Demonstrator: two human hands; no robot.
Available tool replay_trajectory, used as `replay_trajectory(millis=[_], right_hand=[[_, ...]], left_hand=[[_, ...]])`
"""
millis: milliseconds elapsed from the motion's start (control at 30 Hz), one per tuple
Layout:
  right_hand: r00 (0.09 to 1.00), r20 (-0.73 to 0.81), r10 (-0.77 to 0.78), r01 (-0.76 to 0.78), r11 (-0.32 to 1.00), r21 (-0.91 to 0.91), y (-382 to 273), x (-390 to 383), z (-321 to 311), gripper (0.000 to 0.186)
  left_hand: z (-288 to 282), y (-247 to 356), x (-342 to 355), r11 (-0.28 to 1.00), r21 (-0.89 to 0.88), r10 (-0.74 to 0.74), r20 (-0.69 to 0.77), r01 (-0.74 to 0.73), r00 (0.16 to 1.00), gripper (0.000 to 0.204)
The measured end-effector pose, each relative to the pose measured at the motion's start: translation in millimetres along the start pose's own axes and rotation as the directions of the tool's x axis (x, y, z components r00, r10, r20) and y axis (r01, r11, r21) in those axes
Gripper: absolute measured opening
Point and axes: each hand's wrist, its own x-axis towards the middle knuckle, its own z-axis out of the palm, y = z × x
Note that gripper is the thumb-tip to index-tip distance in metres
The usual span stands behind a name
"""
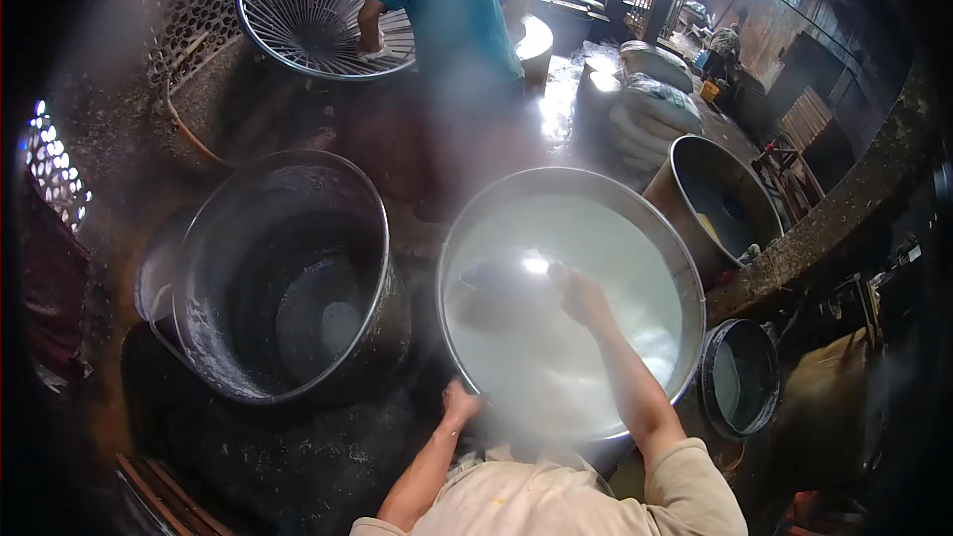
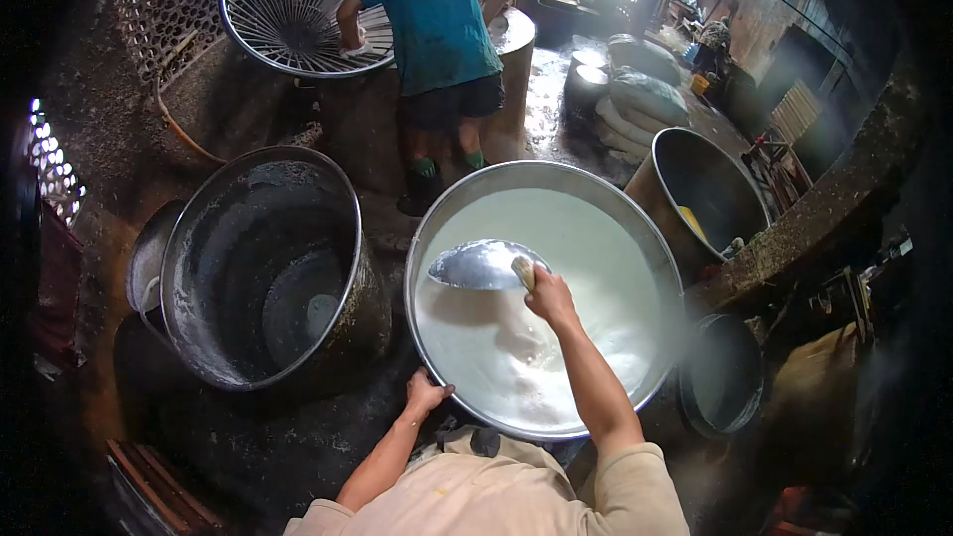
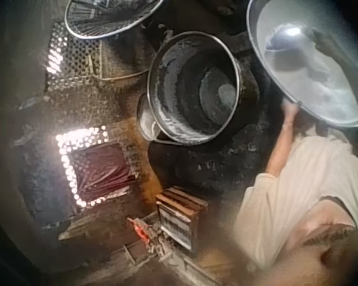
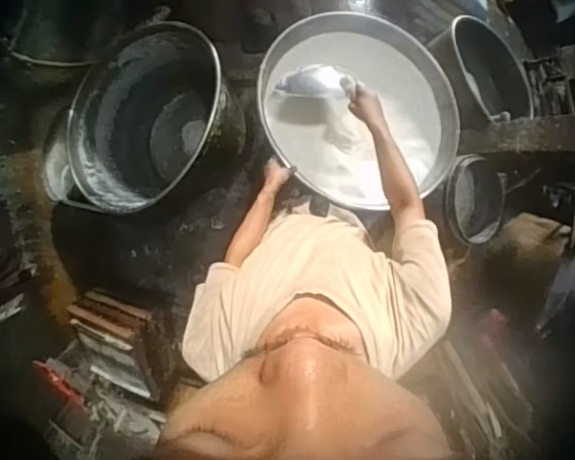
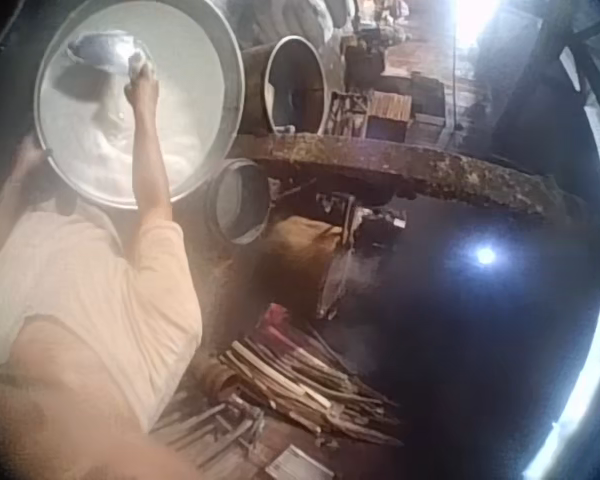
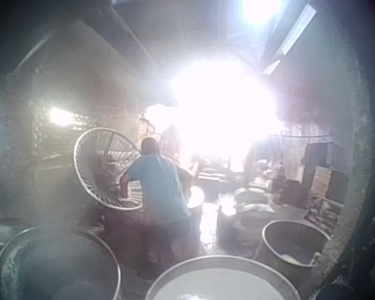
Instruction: The person stirs a large vat of white liquid with a ladle and then transfers the liquid into metal trays by hand.
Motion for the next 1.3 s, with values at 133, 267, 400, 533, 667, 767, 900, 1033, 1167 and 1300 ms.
replay_trajectory(millis=[133, 267, 400, 533, 667, 767, 900, 1033, 1167, 1300], right_hand=[[0.979, 0.155, 0.131, -0.110, 0.985, -0.136, 15.9, 17.1, 34.8, 0.030], [0.952, 0.270, 0.147, -0.087, 0.971, -0.222, 47.3, -11.9, 48.3, 0.027], [0.898, 0.326, 0.295, -0.239, 0.950, -0.203, 80.3, -57.3, 47.5, 0.025], [0.847, 0.383, 0.370, -0.306, 0.927, -0.219, 115.1, -104.4, 37.0, 0.024], [0.872, 0.377, 0.313, -0.232, 0.941, -0.245, 163.2, -149.2, 25.2, 0.023], [0.867, 0.365, 0.339, -0.286, 0.939, -0.192, 190.9, -179.3, 9.6, 0.026], [0.892, 0.371, 0.257, -0.198, 0.962, -0.189, 204.7, -210.8, -59.4, 0.028], [0.864, 0.390, 0.318, -0.248, 0.944, -0.219, 174.9, -209.8, -167.1, 0.032], [0.950, 0.280, 0.138, -0.179, 0.976, 0.127, 188.5, -195.2, -222.2, 0.036], [0.990, 0.139, -0.009, -0.012, 0.989, 0.151, 225.2, -155.9, -222.1, 0.036]], left_hand=[[-1.6, -4.3, -5.3, 0.999, -0.029, 0.018, -0.085, -0.021, 0.996, 0.049], [5.0, -18.3, 0.9, 0.996, -0.091, -0.029, -0.040, 0.025, 0.999, 0.055], [11.3, -24.6, 4.3, 0.997, -0.079, -0.007, -0.065, 0.002, 0.998, 0.057], [13.4, -21.5, 1.7, 0.998, -0.065, 0.001, -0.099, -0.008, 0.995, 0.054], [23.0, -31.9, 7.2, 0.995, -0.096, 0.022, -0.160, -0.038, 0.987, 0.046], [26.9, -43.2, 11.5, 0.987, -0.155, 0.014, -0.170, -0.041, 0.985, 0.043], [33.9, -29.7, -0.8, 0.965, -0.262, -0.061, -0.192, 0.009, 0.979, 0.041], [39.4, -0.6, -22.3, 0.981, -0.189, -0.101, -0.271, 0.050, 0.957, 0.044], [56.2, -15.2, -19.2, 0.995, -0.067, -0.099, -0.483, 0.076, 0.870, 0.034], [50.7, -21.5, -14.9, 0.991, -0.112, -0.115, -0.464, 0.071, 0.878, 0.033]])
